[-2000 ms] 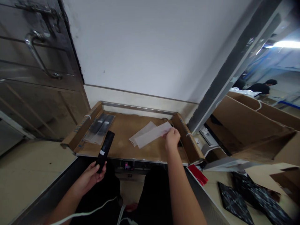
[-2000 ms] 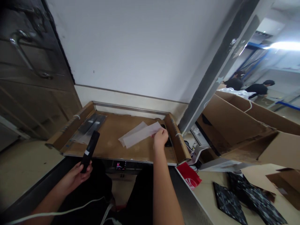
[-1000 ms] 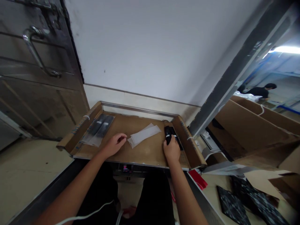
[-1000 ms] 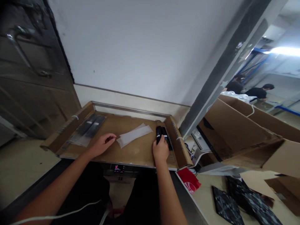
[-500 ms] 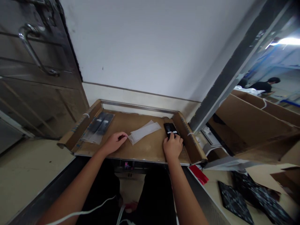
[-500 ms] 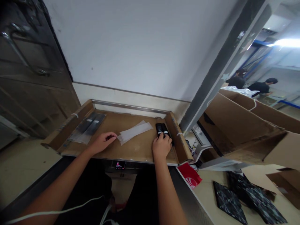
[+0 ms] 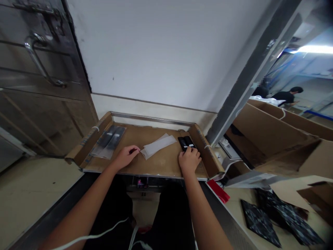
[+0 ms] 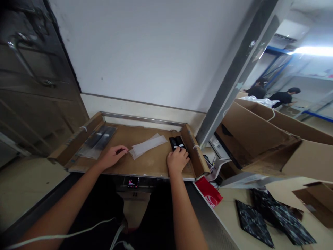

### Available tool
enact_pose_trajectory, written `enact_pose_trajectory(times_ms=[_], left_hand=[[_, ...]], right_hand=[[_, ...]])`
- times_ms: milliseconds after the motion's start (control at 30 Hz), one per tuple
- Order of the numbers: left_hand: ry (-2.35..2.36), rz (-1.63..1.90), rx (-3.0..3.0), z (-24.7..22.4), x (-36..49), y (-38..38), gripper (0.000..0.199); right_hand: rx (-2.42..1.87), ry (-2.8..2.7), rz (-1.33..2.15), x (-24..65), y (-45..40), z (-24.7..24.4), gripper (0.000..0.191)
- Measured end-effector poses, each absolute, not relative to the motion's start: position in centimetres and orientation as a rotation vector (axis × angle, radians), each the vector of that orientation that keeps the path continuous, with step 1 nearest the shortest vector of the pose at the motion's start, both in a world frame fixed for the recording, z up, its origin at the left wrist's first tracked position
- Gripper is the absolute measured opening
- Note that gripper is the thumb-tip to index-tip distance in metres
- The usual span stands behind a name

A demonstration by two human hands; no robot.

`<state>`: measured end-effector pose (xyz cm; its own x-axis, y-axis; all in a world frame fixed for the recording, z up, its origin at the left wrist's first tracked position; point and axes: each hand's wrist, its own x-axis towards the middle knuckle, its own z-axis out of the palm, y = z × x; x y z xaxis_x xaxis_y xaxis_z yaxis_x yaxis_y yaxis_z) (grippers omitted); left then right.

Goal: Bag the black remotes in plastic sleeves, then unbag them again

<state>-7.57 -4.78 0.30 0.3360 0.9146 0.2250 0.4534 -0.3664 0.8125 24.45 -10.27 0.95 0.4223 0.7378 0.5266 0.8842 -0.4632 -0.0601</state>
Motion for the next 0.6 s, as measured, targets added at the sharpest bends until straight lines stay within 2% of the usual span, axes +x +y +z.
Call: enact_pose_trajectory(times_ms=[167,267,333,433,500,600], left_hand=[[1.176,0.969,1.925,-0.1,-7.6,-4.6,0.027],[1.188,0.973,1.921,-0.2,-7.6,-4.7,0.027],[1.203,0.966,1.93,-0.2,-7.6,-4.7,0.027],[1.216,0.95,1.948,-0.1,-7.5,-4.7,0.026],[1.223,0.934,1.952,-0.1,-7.4,-4.7,0.026],[1.215,0.937,1.932,0.0,-7.3,-4.5,0.025]], right_hand=[[-2.252,-1.375,-0.624,25.1,-9.5,2.0,0.028],[-1.982,-1.435,-0.512,24.1,-11.9,1.5,0.023],[-1.718,-1.537,-0.316,21.9,-15.5,-0.9,0.023],[-1.512,-1.925,0.193,17.1,-21.1,-7.5,0.02],[-1.752,-1.988,0.417,14.5,-22.3,-11.7,0.026],[-2.117,-2.003,0.631,12.6,-19.1,-15.3,0.048]])
